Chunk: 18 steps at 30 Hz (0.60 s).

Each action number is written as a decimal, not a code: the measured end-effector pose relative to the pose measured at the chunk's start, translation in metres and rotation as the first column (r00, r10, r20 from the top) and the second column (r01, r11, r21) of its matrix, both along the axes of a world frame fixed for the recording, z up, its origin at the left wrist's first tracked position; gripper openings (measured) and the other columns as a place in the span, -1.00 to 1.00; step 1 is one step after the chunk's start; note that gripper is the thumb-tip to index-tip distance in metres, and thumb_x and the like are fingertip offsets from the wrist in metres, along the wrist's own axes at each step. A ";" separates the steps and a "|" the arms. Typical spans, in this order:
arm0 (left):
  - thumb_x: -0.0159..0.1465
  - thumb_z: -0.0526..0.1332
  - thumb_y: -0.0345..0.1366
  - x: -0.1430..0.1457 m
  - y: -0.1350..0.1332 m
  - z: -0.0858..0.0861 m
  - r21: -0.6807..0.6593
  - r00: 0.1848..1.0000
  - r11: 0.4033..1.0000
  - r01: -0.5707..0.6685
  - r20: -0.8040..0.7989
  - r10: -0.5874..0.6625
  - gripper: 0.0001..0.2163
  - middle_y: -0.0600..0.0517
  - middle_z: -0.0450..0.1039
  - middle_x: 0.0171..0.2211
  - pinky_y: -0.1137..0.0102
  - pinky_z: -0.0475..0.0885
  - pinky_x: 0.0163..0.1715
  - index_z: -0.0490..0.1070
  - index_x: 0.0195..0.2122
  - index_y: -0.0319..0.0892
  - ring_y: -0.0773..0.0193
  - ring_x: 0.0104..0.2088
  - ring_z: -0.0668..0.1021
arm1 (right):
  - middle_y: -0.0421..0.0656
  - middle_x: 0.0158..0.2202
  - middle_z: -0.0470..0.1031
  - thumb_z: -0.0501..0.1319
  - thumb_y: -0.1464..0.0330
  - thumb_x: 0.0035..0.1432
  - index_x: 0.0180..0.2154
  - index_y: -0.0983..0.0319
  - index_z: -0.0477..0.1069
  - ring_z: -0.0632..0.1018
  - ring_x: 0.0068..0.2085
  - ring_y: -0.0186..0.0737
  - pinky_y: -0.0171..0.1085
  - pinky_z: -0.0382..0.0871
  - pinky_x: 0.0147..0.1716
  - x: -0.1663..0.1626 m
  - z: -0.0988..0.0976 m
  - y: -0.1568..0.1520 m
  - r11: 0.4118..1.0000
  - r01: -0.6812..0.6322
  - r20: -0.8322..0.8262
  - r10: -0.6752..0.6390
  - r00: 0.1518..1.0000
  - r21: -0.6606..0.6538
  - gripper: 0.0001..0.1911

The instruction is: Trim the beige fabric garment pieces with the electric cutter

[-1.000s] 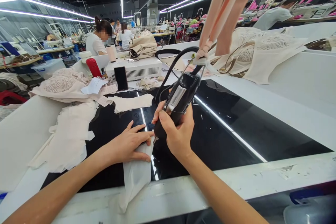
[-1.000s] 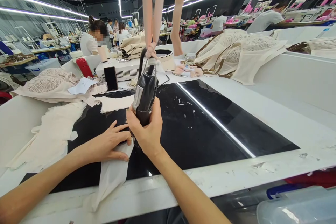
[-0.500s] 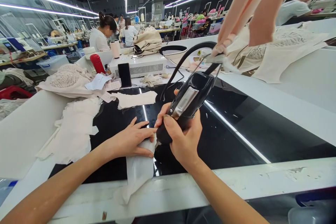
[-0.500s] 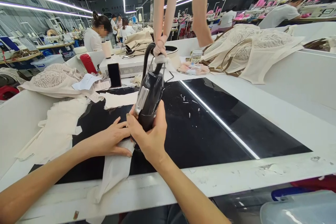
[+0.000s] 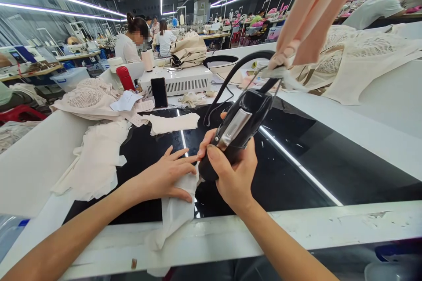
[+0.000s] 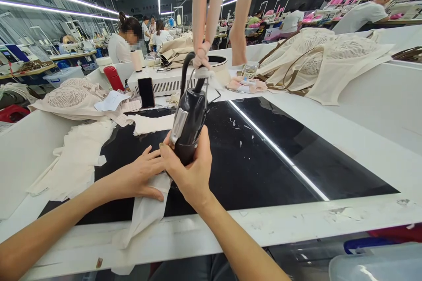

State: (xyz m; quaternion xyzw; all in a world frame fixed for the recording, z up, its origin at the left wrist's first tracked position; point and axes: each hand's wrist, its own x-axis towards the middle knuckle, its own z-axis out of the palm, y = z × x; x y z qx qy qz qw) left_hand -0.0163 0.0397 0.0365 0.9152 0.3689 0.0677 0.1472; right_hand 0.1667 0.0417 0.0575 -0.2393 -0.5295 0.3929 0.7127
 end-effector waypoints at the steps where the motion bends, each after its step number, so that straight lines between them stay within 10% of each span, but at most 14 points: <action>1: 0.29 0.52 -0.13 -0.002 -0.008 -0.001 0.075 1.000 0.997 -0.020 0.016 0.019 -0.57 -0.18 0.35 0.37 -0.41 0.13 0.37 0.46 0.09 -0.11 -0.24 0.44 0.28 | -0.33 -0.35 0.54 0.40 0.35 0.16 -0.16 0.11 0.36 0.55 -0.47 -0.36 -0.29 0.60 -0.40 0.001 0.002 0.001 1.000 0.000 -0.014 0.000 1.000 0.003 -0.74; 5: 0.49 0.29 -0.33 -0.003 -0.048 -0.009 0.300 0.983 0.938 -0.172 0.119 0.142 -0.88 -0.12 0.53 0.06 0.10 0.57 0.10 0.44 0.01 -0.16 0.06 0.05 0.59 | -0.34 -0.38 0.53 0.40 0.34 0.13 -0.19 0.11 0.34 0.51 -0.51 -0.37 -0.33 0.53 -0.50 0.005 0.007 0.005 1.000 0.001 -0.046 -0.001 0.999 -0.003 -0.72; 9: 0.49 0.19 -0.44 0.002 -0.075 -0.020 0.297 0.979 0.933 -0.204 0.086 0.187 -0.90 -0.01 0.52 -0.18 0.20 0.63 -0.18 0.44 -0.03 -0.18 0.12 -0.21 0.61 | -0.35 -0.40 0.51 0.39 0.36 0.14 -0.22 0.11 0.34 0.51 -0.51 -0.37 -0.31 0.53 -0.49 0.007 0.007 0.008 1.000 0.012 -0.036 -0.012 0.999 0.000 -0.75; 18: 0.43 0.02 -0.67 -0.032 -0.043 -0.019 0.324 0.994 0.944 0.058 0.065 -0.083 -0.61 -0.07 0.58 0.08 0.15 0.50 0.25 0.44 0.13 -0.17 0.13 0.15 0.59 | -0.32 -0.35 0.54 0.44 0.33 0.15 -0.18 0.11 0.40 0.54 -0.49 -0.35 -0.30 0.54 -0.48 0.010 0.007 0.004 1.000 -0.005 -0.045 0.005 0.999 -0.005 -0.74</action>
